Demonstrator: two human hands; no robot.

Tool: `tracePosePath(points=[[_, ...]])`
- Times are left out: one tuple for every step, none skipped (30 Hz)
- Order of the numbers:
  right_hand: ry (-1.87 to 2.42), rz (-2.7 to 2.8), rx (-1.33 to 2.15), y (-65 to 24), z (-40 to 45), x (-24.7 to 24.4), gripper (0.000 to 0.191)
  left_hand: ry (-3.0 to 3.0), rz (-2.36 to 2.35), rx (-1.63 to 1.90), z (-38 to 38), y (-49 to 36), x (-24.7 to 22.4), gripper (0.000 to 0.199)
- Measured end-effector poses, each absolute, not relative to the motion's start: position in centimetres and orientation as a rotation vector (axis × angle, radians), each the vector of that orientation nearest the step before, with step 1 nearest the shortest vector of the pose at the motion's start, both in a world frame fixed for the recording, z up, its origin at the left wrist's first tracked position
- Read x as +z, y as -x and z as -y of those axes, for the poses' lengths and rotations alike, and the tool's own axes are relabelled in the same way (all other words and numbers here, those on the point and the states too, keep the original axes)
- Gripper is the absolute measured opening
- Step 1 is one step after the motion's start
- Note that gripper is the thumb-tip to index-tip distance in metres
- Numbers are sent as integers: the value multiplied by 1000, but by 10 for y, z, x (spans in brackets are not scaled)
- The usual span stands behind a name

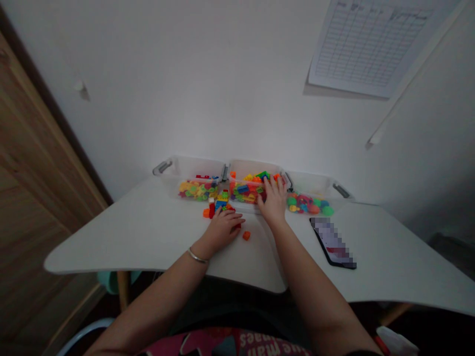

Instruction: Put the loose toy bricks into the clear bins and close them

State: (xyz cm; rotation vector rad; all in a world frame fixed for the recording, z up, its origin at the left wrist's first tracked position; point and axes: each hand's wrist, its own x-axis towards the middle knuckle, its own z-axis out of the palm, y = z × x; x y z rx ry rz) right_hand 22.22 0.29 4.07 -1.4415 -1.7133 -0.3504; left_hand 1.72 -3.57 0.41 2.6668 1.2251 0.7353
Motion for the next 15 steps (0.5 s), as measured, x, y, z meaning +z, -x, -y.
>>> tracePosePath(points=[[1451,1718,-361,-222,-2,39,62,-2666,-1223,734,36,-17,4,31],[1454,1725,-365,-222,-2,38,63,-2665,-1222,737,35,-17,4,31],[1449,1731,-364,-222,-1,37,65,-2664,-1223,743,35,-17,3,31],[1436,1735,-360,-222,0,36,66,-2663,-1224,751,35,-17,3,31],[1416,1733,-353,-222,2,35,67,-2663,-1226,759,35,-17,2,31],[1390,1727,-345,-221,5,33,68,-2664,-1226,765,35,-17,2,31],[1364,1716,-337,-221,9,30,67,-2664,-1229,770,35,-17,2,30],[1338,1705,-327,-220,13,27,65,-2666,-1230,772,35,-17,1,30],[1315,1698,-311,-219,18,24,63,-2668,-1230,769,35,-17,1,30],[1293,1698,-284,-218,23,20,60,-2669,-1232,763,35,-17,1,30],[1270,1706,-241,-217,29,15,58,-2668,-1236,757,35,-16,1,30],[1249,1725,-176,-217,34,11,55,-2668,-1238,754,35,-16,0,30],[1234,1757,-93,-216,38,7,52,-2669,-1238,756,35,-16,0,30],[1225,1798,1,-217,42,3,50,-2670,-1236,763,35,-16,-1,30],[1222,1850,95,-217,46,0,48,-2672,-1232,773,34,-16,-1,30]])
